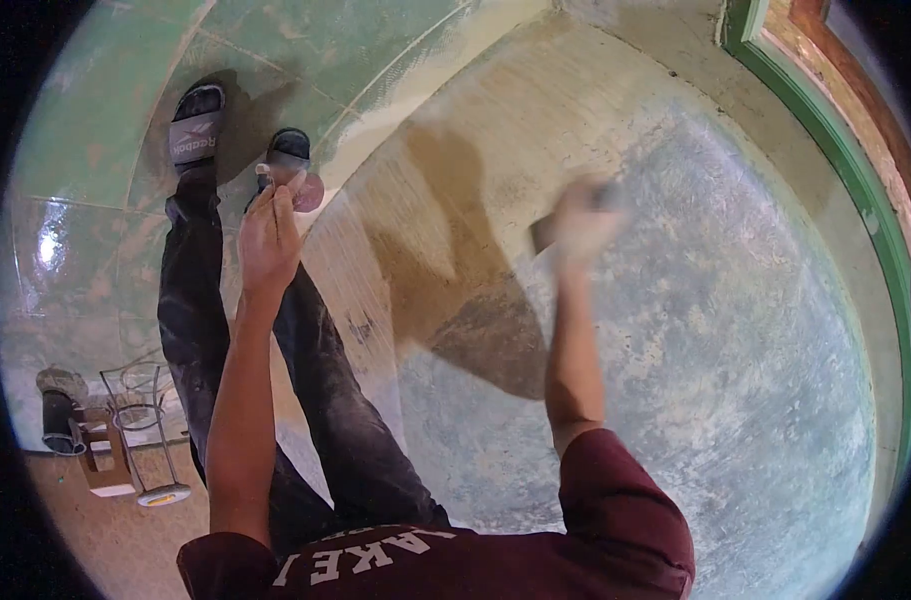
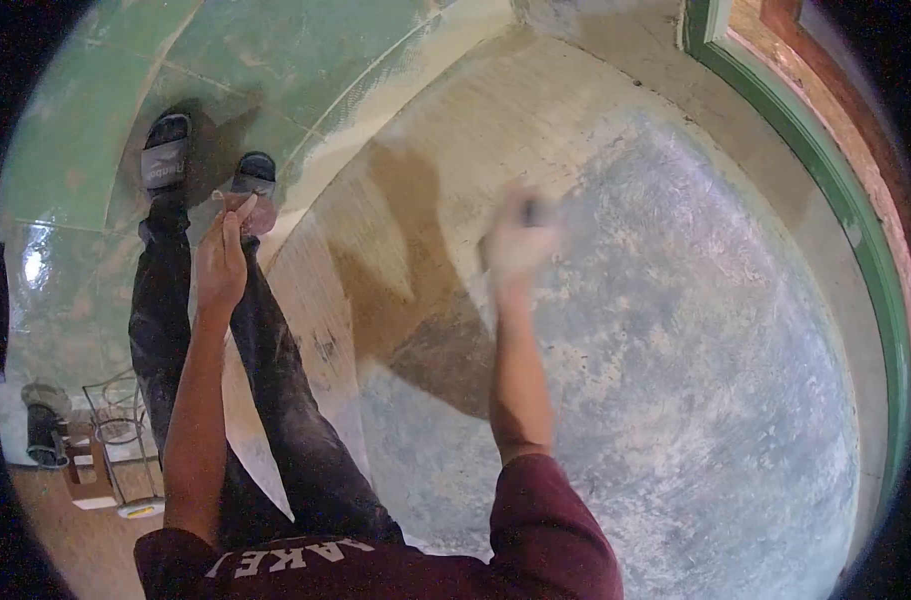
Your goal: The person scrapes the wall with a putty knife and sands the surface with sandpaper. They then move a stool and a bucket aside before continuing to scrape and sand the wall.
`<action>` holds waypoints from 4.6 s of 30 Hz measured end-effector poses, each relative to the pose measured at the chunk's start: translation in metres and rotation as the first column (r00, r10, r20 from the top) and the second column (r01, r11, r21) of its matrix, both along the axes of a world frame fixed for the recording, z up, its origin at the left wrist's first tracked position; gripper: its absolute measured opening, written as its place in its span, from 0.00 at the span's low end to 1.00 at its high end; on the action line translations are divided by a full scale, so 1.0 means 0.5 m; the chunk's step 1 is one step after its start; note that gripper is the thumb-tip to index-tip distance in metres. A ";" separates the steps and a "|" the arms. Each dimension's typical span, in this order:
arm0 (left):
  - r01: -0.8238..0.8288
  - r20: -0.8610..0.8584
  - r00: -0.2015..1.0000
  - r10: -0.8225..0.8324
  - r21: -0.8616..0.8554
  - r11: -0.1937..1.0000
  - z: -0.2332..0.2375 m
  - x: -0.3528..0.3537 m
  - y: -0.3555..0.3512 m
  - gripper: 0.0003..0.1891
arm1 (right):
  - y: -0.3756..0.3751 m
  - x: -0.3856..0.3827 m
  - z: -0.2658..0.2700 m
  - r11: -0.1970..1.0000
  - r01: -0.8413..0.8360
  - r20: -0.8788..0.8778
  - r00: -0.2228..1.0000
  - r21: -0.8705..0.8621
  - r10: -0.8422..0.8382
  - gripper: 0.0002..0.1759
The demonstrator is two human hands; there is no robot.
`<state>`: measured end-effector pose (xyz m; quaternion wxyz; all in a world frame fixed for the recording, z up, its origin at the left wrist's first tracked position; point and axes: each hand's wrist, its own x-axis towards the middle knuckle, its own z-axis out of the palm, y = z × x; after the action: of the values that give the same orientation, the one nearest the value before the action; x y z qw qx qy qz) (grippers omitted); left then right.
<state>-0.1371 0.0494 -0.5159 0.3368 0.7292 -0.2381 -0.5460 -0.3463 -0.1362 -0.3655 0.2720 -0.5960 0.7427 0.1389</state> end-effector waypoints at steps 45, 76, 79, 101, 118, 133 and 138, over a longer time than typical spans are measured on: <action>-0.046 -0.002 0.999 0.046 0.039 0.998 -0.016 0.033 -0.098 0.22 | 0.127 -0.156 -0.116 0.972 -0.236 -0.069 0.969 0.009 0.236 0.14; 0.057 -0.032 0.998 -0.057 0.024 0.998 0.000 0.006 -0.040 0.23 | 0.364 -0.071 -0.064 0.967 -0.118 0.298 0.954 0.224 0.047 0.07; 0.080 -0.060 0.995 -0.077 0.042 0.996 -0.001 0.005 -0.026 0.24 | 0.343 0.030 -0.038 0.945 -0.085 0.329 0.944 0.314 -0.024 0.06; -0.040 -0.106 0.993 0.046 0.061 0.997 0.086 -0.010 0.329 0.25 | 0.096 0.062 0.077 0.935 0.301 0.721 0.689 -0.188 -0.077 0.17; 0.078 -0.156 0.986 -0.066 0.069 0.995 0.039 0.025 0.323 0.24 | 0.093 0.060 0.022 0.943 0.152 0.348 0.937 -0.296 -0.042 0.17; 0.094 -0.100 0.991 -0.094 0.002 0.996 0.017 0.000 0.351 0.20 | 0.208 -0.021 -0.036 0.991 -0.030 0.000 1.000 -0.127 0.030 0.10; 0.053 0.000 0.999 -0.054 -0.083 0.995 -0.016 -0.009 0.377 0.20 | 0.517 0.108 -0.004 0.806 -0.304 0.391 0.915 0.508 0.098 0.10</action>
<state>-0.1415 0.2377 -0.5240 0.3523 0.7073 -0.2795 -0.5455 -0.2920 0.1224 -0.3677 0.5437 -0.5813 0.5410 0.2714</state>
